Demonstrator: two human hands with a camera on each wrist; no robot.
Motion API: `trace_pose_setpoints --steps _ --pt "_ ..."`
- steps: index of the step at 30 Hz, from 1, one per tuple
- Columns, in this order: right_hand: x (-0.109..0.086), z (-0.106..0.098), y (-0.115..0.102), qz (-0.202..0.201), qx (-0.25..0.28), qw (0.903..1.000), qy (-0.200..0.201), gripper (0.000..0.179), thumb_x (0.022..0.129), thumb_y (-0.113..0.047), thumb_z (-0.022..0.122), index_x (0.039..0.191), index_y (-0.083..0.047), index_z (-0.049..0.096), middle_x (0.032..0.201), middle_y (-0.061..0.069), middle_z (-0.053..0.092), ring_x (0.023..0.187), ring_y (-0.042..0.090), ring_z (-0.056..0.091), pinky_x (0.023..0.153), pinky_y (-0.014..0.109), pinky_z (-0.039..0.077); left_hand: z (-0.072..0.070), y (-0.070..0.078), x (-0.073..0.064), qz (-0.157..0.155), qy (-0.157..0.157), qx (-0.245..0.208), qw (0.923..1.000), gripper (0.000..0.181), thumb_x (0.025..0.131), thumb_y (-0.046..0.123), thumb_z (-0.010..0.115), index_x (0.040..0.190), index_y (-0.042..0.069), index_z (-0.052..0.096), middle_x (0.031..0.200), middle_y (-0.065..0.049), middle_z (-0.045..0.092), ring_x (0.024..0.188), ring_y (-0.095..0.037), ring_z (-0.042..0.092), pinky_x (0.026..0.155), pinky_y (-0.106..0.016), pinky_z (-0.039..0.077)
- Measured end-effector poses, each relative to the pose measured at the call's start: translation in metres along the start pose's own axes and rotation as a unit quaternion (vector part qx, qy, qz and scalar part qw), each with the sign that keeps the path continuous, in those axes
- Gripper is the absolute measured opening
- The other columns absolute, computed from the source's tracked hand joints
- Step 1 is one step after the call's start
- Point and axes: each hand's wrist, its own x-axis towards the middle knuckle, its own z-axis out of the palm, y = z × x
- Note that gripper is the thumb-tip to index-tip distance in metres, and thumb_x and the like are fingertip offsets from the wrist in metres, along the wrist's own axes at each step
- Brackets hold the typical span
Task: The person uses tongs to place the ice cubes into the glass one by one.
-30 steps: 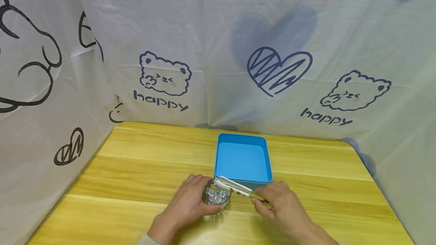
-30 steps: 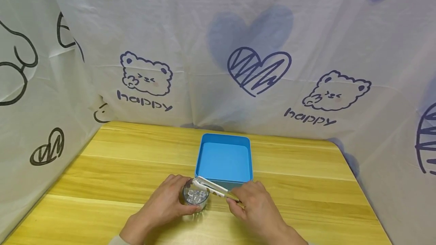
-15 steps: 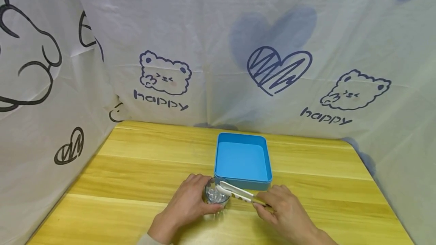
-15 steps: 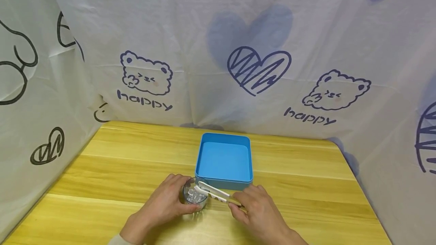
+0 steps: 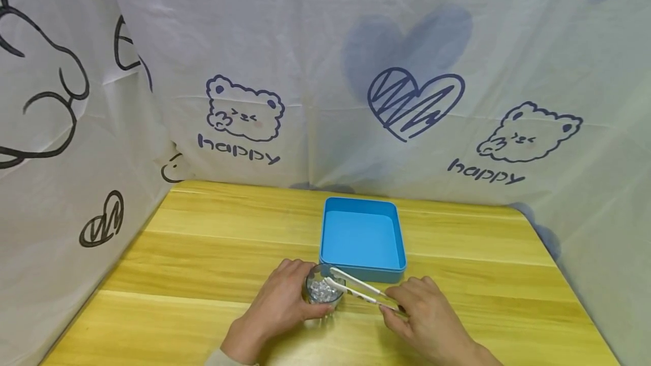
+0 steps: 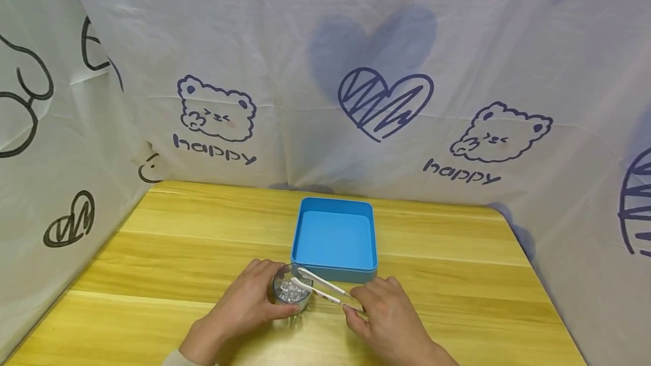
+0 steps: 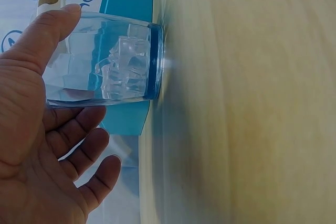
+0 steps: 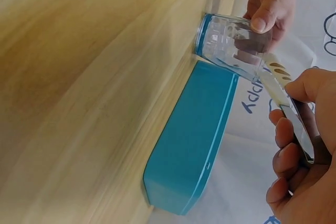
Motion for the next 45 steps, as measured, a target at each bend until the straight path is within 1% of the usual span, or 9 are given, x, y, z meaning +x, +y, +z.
trace_pose_setpoints --steps 6,9,18,22,28,32,36,41,45 --pt "0.0 -0.001 -0.001 -0.002 -0.018 0.9997 -0.015 0.016 0.092 -0.032 0.074 0.086 -0.018 0.069 0.069 -0.017 0.049 0.069 -0.002 0.046 0.066 0.023 0.036 0.0 0.0 0.0 -0.002 -0.001 -0.003 1.0 0.079 0.074 0.057 0.09 0.132 0.01 0.067 0.116 0.002 0.069 0.103 -0.014 0.055 0.097 -0.04 0.052" --pt "0.001 0.0 -0.002 0.001 -0.021 0.9994 -0.029 0.015 0.083 -0.026 0.082 0.084 -0.019 0.069 0.068 -0.018 0.049 0.068 -0.002 0.046 0.065 0.023 0.036 0.0 0.001 0.0 -0.001 -0.001 -0.003 1.0 0.078 0.074 0.057 0.091 0.132 0.01 0.068 0.115 0.002 0.069 0.103 -0.014 0.055 0.097 -0.04 0.052" --pt "-0.001 0.003 -0.003 0.003 -0.014 0.9997 -0.017 0.017 0.08 -0.024 0.081 0.08 -0.02 0.064 0.066 -0.019 0.048 0.065 -0.005 0.042 0.064 0.02 0.034 0.0 0.001 -0.001 -0.002 -0.002 -0.004 1.0 0.078 0.073 0.056 0.091 0.132 0.01 0.068 0.114 0.003 0.069 0.102 -0.014 0.054 0.097 -0.04 0.052" --pt "0.0 0.0 -0.001 0.042 -0.011 0.9989 0.016 0.02 0.08 -0.02 0.078 0.077 -0.023 0.059 0.066 -0.02 0.044 0.063 -0.006 0.038 0.062 0.019 0.032 -0.001 0.002 0.0 -0.005 -0.004 -0.007 1.0 0.08 0.073 0.057 0.091 0.133 0.009 0.067 0.116 0.002 0.069 0.105 -0.015 0.055 0.1 -0.042 0.052" --pt "-0.003 -0.011 0.012 0.142 -0.035 0.9881 0.046 0.013 0.082 -0.016 0.08 0.079 -0.018 0.067 0.062 -0.02 0.043 0.057 -0.005 0.03 0.055 0.02 0.03 -0.002 0.002 0.001 -0.007 -0.005 -0.01 0.9999 0.081 0.073 0.056 0.092 0.134 0.009 0.066 0.118 0.001 0.069 0.106 -0.016 0.056 0.102 -0.044 0.052" --pt "-0.012 -0.017 0.027 0.218 -0.068 0.9728 0.039 0.011 0.085 -0.016 0.079 0.081 -0.012 0.07 0.057 -0.016 0.04 0.053 0.001 0.028 0.047 0.021 0.027 -0.001 0.001 0.001 -0.009 -0.005 -0.014 0.9998 0.081 0.073 0.056 0.092 0.134 0.009 0.066 0.118 0.001 0.069 0.107 -0.016 0.056 0.103 -0.045 0.052" --pt "-0.026 -0.024 0.049 0.303 -0.078 0.9499 -0.009 0.016 0.092 -0.018 0.073 0.084 -0.004 0.069 0.056 -0.006 0.049 0.049 0.009 0.036 0.041 0.027 0.03 -0.001 0.001 0.001 -0.009 -0.005 -0.014 0.9999 0.081 0.073 0.055 0.092 0.134 0.009 0.066 0.119 0.0 0.069 0.107 -0.016 0.057 0.103 -0.045 0.052" --pt "-0.048 -0.037 0.081 0.409 -0.077 0.9013 -0.121 0.031 0.101 -0.028 0.058 0.078 -0.007 0.058 0.057 0.001 0.048 0.05 0.02 0.043 0.043 0.036 0.034 -0.001 0.001 0.001 -0.009 -0.006 -0.01 0.9999 0.08 0.073 0.056 0.092 0.133 0.009 0.066 0.118 0.001 0.069 0.106 -0.016 0.056 0.103 -0.044 0.052" --pt "-0.065 -0.048 0.1 0.448 -0.082 0.8705 -0.186 0.038 0.105 -0.033 0.049 0.074 -0.009 0.051 0.058 0.004 0.047 0.051 0.023 0.045 0.044 0.038 0.035 -0.001 0.001 0.002 -0.009 -0.01 -0.011 0.9998 0.08 0.074 0.056 0.092 0.134 0.009 0.066 0.119 0.0 0.069 0.107 -0.016 0.056 0.103 -0.045 0.052"
